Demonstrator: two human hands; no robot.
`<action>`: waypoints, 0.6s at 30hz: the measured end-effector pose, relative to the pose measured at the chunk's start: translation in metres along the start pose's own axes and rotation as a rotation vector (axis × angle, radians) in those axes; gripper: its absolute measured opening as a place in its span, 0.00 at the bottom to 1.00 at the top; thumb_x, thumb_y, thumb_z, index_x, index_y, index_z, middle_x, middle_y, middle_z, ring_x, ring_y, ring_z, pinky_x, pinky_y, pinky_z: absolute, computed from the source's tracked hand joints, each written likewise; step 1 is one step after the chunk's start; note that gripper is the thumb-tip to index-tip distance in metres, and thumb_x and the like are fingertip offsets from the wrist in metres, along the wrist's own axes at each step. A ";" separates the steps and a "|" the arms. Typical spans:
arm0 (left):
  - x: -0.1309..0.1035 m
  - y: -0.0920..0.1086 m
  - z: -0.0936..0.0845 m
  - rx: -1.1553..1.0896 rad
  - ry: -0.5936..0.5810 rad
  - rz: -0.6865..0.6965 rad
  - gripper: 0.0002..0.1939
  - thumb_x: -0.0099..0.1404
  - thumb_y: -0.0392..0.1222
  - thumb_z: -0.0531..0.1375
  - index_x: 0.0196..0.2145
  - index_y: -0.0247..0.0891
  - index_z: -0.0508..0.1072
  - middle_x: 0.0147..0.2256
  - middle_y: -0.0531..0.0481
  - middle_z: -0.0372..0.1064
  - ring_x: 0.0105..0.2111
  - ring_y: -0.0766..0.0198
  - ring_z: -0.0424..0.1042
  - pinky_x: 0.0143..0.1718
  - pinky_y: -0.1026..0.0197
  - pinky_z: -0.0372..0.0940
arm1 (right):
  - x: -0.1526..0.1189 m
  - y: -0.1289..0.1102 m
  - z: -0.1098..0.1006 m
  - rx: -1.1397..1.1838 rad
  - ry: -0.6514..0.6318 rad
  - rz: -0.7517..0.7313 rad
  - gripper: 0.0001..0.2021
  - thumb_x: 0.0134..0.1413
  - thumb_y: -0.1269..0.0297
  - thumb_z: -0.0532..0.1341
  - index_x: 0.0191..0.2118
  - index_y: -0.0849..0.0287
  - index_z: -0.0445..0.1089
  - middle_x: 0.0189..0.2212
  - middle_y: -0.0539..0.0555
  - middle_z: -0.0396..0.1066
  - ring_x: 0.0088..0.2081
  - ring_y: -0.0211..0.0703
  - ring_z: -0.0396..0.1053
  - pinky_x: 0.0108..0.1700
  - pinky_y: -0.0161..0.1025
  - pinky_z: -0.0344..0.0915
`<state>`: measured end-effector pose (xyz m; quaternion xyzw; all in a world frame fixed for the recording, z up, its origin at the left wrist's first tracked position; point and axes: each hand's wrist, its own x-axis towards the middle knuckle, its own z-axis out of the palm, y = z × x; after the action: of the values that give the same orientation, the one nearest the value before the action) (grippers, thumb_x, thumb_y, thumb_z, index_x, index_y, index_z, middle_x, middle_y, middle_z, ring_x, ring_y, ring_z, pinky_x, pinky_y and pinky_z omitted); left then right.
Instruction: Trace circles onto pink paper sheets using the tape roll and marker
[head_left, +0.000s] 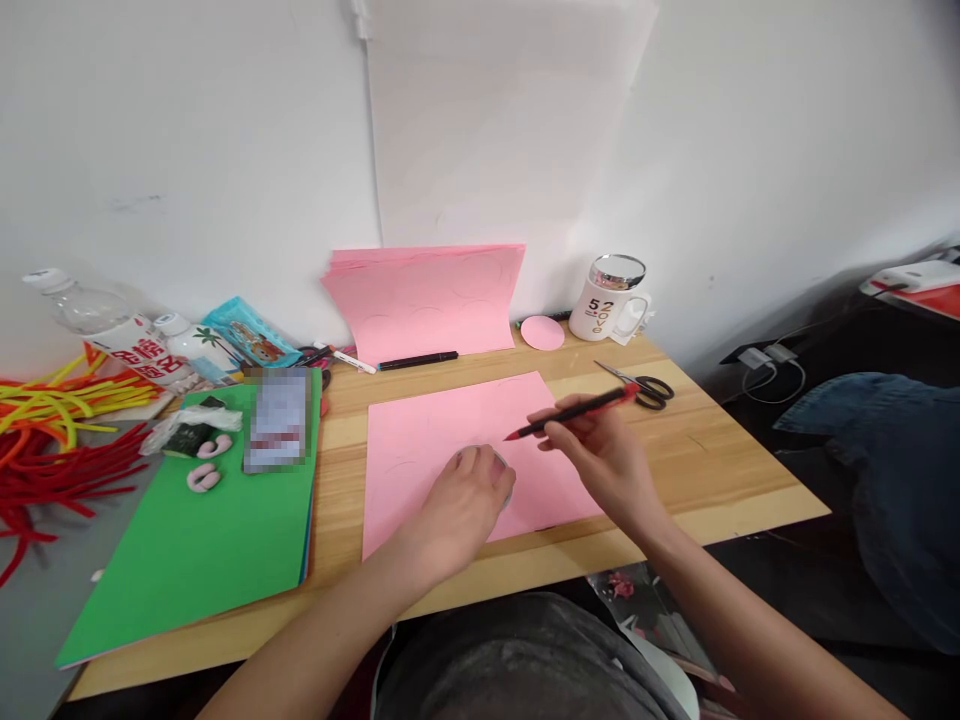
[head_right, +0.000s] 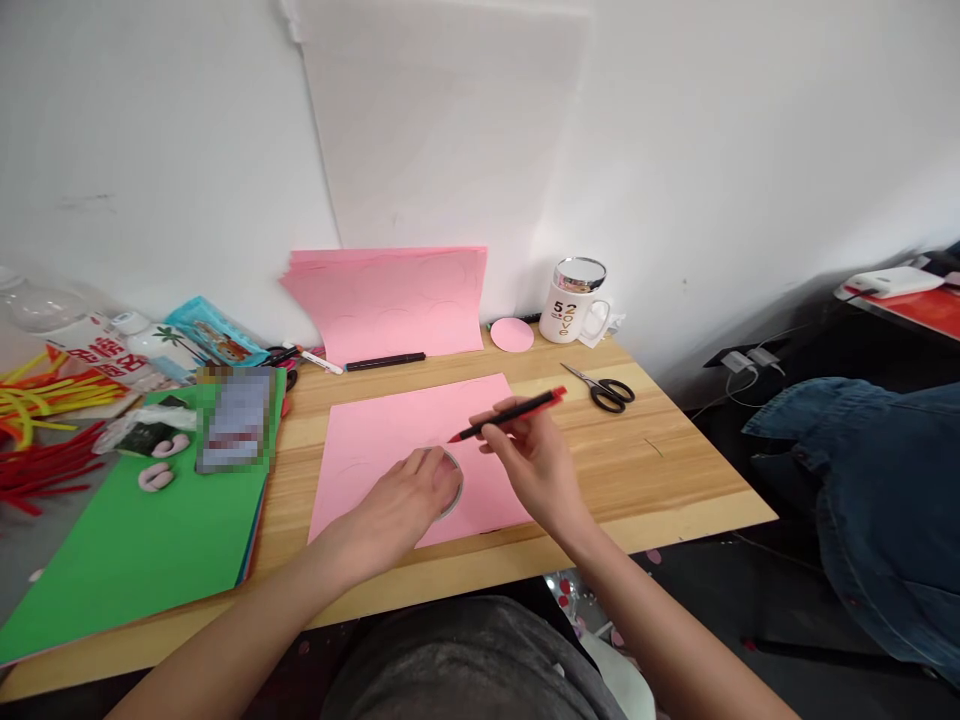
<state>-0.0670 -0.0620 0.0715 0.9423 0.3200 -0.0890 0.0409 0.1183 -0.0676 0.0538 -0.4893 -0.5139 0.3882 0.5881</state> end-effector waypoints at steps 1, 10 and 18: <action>-0.001 0.003 0.000 0.039 -0.001 0.009 0.21 0.55 0.23 0.51 0.46 0.35 0.63 0.47 0.40 0.61 0.46 0.52 0.60 0.47 0.52 0.61 | 0.009 0.001 0.005 0.042 -0.004 0.004 0.14 0.55 0.55 0.62 0.41 0.57 0.61 0.36 0.57 0.76 0.38 0.45 0.75 0.36 0.43 0.75; 0.001 0.022 0.007 0.080 -0.085 -0.100 0.23 0.59 0.27 0.52 0.54 0.29 0.60 0.55 0.29 0.59 0.57 0.38 0.57 0.54 0.36 0.54 | 0.049 0.011 0.074 0.056 -0.640 0.080 0.15 0.56 0.72 0.54 0.49 0.58 0.58 0.34 0.53 0.75 0.36 0.39 0.73 0.39 0.40 0.72; 0.000 0.024 -0.007 0.129 -0.195 -0.091 0.27 0.59 0.24 0.50 0.57 0.26 0.59 0.50 0.29 0.65 0.48 0.42 0.68 0.44 0.42 0.66 | 0.055 0.011 0.097 -0.166 -1.224 0.055 0.12 0.57 0.75 0.53 0.47 0.62 0.63 0.32 0.53 0.74 0.32 0.38 0.69 0.35 0.35 0.67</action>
<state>-0.0514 -0.0806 0.0788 0.9144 0.3506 -0.2024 0.0068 0.0323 0.0044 0.0548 -0.2352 -0.7738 0.5721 0.1364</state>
